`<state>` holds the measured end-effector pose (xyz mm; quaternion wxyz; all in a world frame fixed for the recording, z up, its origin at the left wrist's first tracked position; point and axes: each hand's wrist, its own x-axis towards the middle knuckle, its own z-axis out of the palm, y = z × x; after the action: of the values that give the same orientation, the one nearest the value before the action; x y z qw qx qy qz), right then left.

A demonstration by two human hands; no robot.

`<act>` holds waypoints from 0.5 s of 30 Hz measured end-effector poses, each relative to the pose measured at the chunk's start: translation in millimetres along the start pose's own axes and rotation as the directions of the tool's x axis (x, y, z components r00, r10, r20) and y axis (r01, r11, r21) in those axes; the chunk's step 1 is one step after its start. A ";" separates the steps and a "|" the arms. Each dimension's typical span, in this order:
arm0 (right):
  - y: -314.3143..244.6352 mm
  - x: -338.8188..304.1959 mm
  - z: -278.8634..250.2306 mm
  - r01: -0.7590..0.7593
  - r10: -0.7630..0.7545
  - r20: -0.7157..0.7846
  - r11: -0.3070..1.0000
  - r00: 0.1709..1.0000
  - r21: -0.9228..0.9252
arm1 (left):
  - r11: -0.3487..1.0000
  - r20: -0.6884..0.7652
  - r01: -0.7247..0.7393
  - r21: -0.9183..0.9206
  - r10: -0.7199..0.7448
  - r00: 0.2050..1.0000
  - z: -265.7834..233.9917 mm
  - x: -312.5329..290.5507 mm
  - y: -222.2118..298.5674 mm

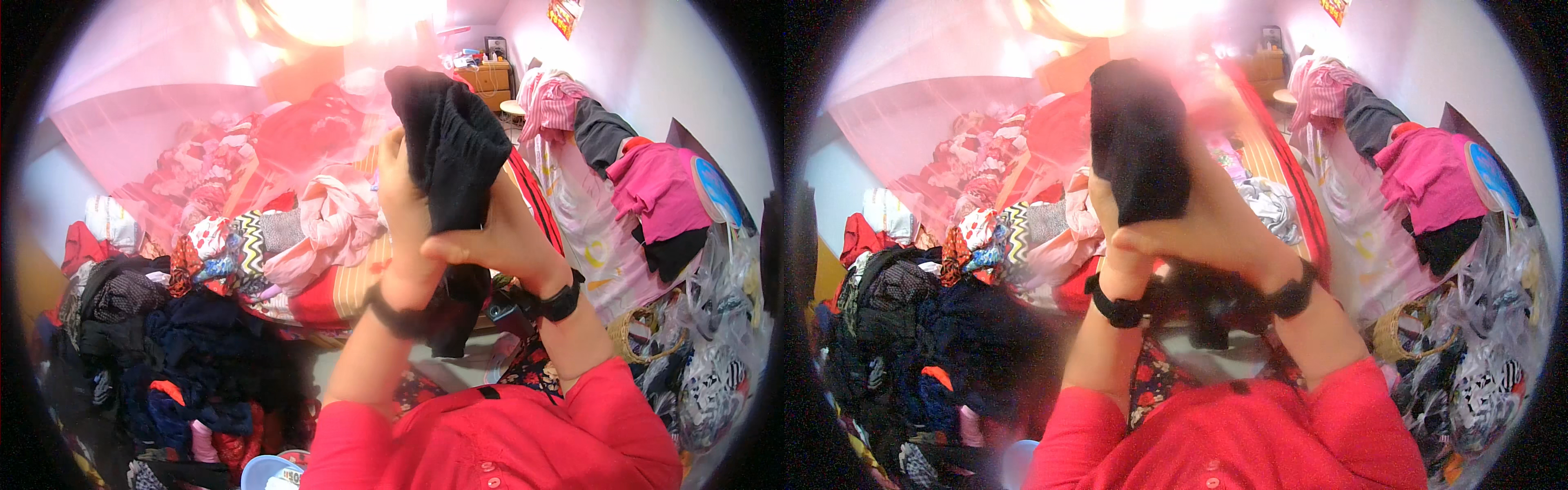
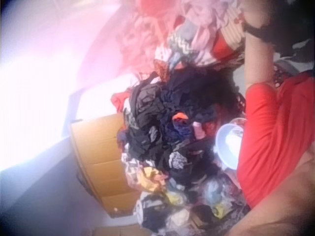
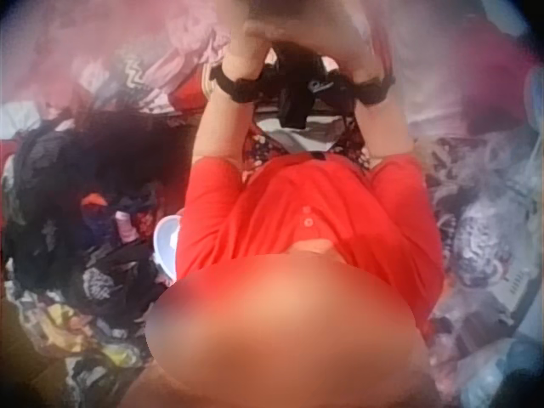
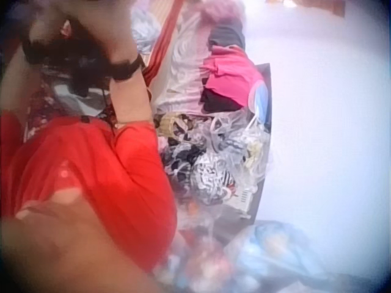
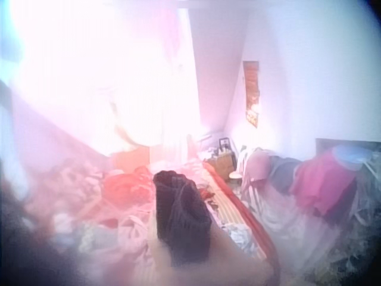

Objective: The person folds several clothing items including black pants, a white patterned shirt, a pink top, a floral dress, and a red striped shirt on a bed.

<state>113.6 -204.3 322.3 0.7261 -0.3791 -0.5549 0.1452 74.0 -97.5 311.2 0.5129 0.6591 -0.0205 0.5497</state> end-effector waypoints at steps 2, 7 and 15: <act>1.1 3.1 -3.7 0.016 -0.026 -0.035 0.963 0.999 -0.268 | 0.990 0.067 -0.132 -0.059 0.135 0.988 2.7 11.6 -0.6; 17.8 16.6 5.8 0.080 -0.104 -0.168 0.986 0.980 -0.147 | 0.831 0.143 -0.448 0.331 0.425 0.894 6.2 20.9 -1.2; 24.1 52.9 -60.9 0.019 -0.114 -0.249 0.936 0.962 -0.352 | 0.940 0.081 -0.294 0.171 0.284 0.955 -24.3 63.2 12.3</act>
<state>192.5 -178.5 336.2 0.7204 -0.4978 -0.4820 -0.0315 74.6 -52.4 363.2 0.3637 0.7078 -0.0812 0.6001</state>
